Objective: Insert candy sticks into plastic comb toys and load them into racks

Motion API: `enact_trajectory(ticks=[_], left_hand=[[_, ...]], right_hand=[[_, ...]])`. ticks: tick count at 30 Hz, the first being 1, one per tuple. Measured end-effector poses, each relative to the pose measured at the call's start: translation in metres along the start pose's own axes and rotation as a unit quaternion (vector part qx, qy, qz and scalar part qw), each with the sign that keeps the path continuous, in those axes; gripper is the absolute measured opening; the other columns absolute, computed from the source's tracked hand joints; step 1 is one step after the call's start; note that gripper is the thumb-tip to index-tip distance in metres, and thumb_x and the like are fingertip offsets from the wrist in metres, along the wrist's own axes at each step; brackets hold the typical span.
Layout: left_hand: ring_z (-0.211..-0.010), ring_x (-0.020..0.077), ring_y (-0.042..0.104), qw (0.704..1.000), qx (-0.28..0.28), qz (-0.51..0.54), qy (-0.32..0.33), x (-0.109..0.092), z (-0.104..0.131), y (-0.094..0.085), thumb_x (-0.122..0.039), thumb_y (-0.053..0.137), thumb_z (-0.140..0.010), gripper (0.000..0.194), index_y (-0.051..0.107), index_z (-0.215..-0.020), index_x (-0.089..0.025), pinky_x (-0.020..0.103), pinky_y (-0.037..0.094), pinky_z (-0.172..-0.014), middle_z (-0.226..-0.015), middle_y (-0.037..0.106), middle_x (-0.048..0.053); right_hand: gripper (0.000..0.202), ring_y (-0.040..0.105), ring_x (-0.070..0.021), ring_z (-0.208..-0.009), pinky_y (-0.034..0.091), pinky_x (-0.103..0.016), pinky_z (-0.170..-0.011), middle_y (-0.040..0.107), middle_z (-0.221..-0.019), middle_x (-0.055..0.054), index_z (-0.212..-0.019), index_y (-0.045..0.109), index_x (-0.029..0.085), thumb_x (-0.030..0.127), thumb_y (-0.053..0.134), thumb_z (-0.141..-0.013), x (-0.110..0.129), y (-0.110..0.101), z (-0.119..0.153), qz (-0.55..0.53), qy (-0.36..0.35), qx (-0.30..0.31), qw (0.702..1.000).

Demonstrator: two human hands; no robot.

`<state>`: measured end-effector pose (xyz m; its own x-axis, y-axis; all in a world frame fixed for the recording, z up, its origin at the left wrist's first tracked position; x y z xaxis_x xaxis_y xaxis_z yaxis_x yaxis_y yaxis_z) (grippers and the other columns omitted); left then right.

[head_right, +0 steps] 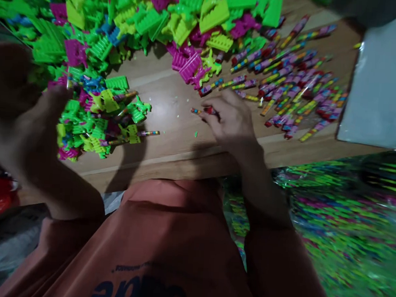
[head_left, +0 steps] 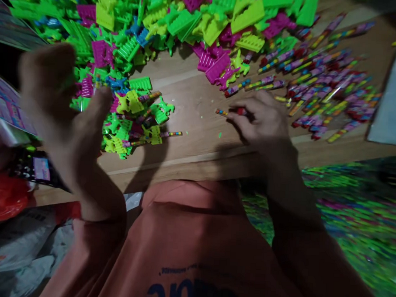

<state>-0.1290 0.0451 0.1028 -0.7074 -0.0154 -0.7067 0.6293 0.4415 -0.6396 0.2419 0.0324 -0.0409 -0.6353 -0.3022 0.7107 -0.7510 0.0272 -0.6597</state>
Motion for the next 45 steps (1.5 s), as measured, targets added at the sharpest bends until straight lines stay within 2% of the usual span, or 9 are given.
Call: enact_trajectory(ticks=[6,9,12,18,25,29,33,39,45], left_hand=[[-0.103,0.0311,0.071,0.940,0.286,0.184,0.036,-0.006,-0.004,0.171,-0.044,0.096,-0.088,0.027,0.078,-0.096,-0.027,0.050,0.058,-0.101,-0.109,0.078,0.009],[-0.125,0.0389,0.062,0.939,0.266,0.217,-0.021,-0.002,-0.010,0.238,-0.029,0.109,-0.065,0.046,0.067,-0.084,-0.029,0.048,0.054,-0.107,-0.106,0.071,0.011],[-0.144,0.0432,0.050,0.933,0.257,0.248,-0.033,0.009,-0.012,0.268,-0.029,0.109,-0.060,0.052,0.061,-0.080,-0.031,0.049,0.051,-0.114,-0.111,0.066,0.012],[-0.143,0.0453,0.049,0.922,0.285,0.262,-0.027,0.018,0.001,0.256,-0.028,0.111,-0.055,0.055,0.068,-0.090,-0.034,0.056,0.048,-0.118,-0.117,0.067,0.011],[-0.156,0.0403,0.042,0.913,0.347,0.213,-0.035,-0.007,0.000,0.271,-0.023,0.109,-0.066,0.061,0.078,-0.118,-0.027,0.045,0.036,-0.134,-0.135,0.073,0.009],[-0.167,0.0419,0.035,0.900,0.343,0.263,-0.050,-0.010,0.009,0.245,-0.006,0.103,-0.065,0.067,0.080,-0.123,-0.028,0.048,0.030,-0.141,-0.151,0.070,0.009],[-0.149,0.0364,0.063,0.830,0.343,0.391,-0.199,-0.011,0.035,0.201,-0.019,0.101,-0.075,0.053,0.080,-0.123,-0.027,0.047,0.053,-0.125,-0.132,0.079,0.009],[-0.106,0.0233,0.082,0.651,0.395,0.536,-0.364,-0.016,0.071,0.160,-0.022,0.094,-0.085,0.034,0.079,-0.116,-0.017,0.046,0.063,-0.115,-0.114,0.085,0.009],[-0.111,0.0254,0.085,0.629,0.356,0.568,-0.394,-0.015,0.090,0.160,-0.019,0.104,-0.076,0.047,0.077,-0.114,-0.019,0.045,0.064,-0.116,-0.110,0.086,0.005]], right_hand=[[0.012,0.073,-0.0363,-0.111,0.062,-0.061,-0.103,0.081,-0.110,-0.011,-0.113,0.082,0.028,0.036,0.074,-0.107,-0.005,0.028,-0.009,0.017,-0.055,0.032,0.998],[0.012,0.074,-0.0362,-0.111,0.060,-0.060,-0.105,0.082,-0.109,-0.010,-0.107,0.080,0.026,0.031,0.069,-0.105,-0.002,0.021,-0.007,0.011,-0.037,0.032,0.999],[0.012,0.076,-0.0329,-0.103,0.063,-0.055,-0.097,0.083,-0.109,-0.008,-0.112,0.078,0.025,0.031,0.071,-0.103,0.000,0.015,-0.003,-0.027,0.005,-0.020,0.999],[0.036,0.077,-0.0235,-0.089,0.069,-0.041,-0.075,0.078,-0.117,-0.007,-0.144,0.065,0.037,0.053,0.068,-0.112,-0.012,0.020,-0.001,-0.146,0.060,-0.143,0.977],[0.025,0.081,-0.0222,-0.091,0.074,-0.040,-0.081,0.077,-0.108,-0.001,-0.112,0.074,0.034,0.055,0.084,-0.103,-0.019,0.026,-0.008,-0.188,0.071,-0.143,0.969],[0.034,0.082,-0.0185,-0.083,0.072,-0.033,-0.073,0.077,-0.097,0.003,-0.114,0.076,0.034,0.057,0.094,-0.095,-0.017,0.031,-0.003,-0.291,0.127,-0.143,0.937],[0.036,0.081,-0.0178,-0.081,0.070,-0.032,-0.071,0.081,-0.097,0.001,-0.120,0.083,0.035,0.061,0.091,-0.097,-0.012,0.034,0.001,-0.330,0.141,-0.148,0.922],[0.031,0.083,-0.0203,-0.098,0.073,-0.039,-0.092,0.086,-0.113,-0.001,-0.121,0.086,0.033,0.056,0.089,-0.101,0.000,0.040,0.001,-0.328,0.108,-0.130,0.930],[0.029,0.083,-0.0191,-0.092,0.073,-0.036,-0.087,0.086,-0.111,-0.002,-0.121,0.085,0.034,0.055,0.088,-0.101,0.006,0.051,0.009,-0.336,0.121,-0.105,0.928]])
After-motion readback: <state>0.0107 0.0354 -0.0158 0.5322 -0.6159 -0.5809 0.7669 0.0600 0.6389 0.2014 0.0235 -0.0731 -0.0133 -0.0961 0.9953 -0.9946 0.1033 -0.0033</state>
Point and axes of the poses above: each hand's wrist, its own z-axis away from the middle knuckle, its own y-axis out of the palm, x = y × z, the point moved 2 cm from there along -z, towards the middle knuckle
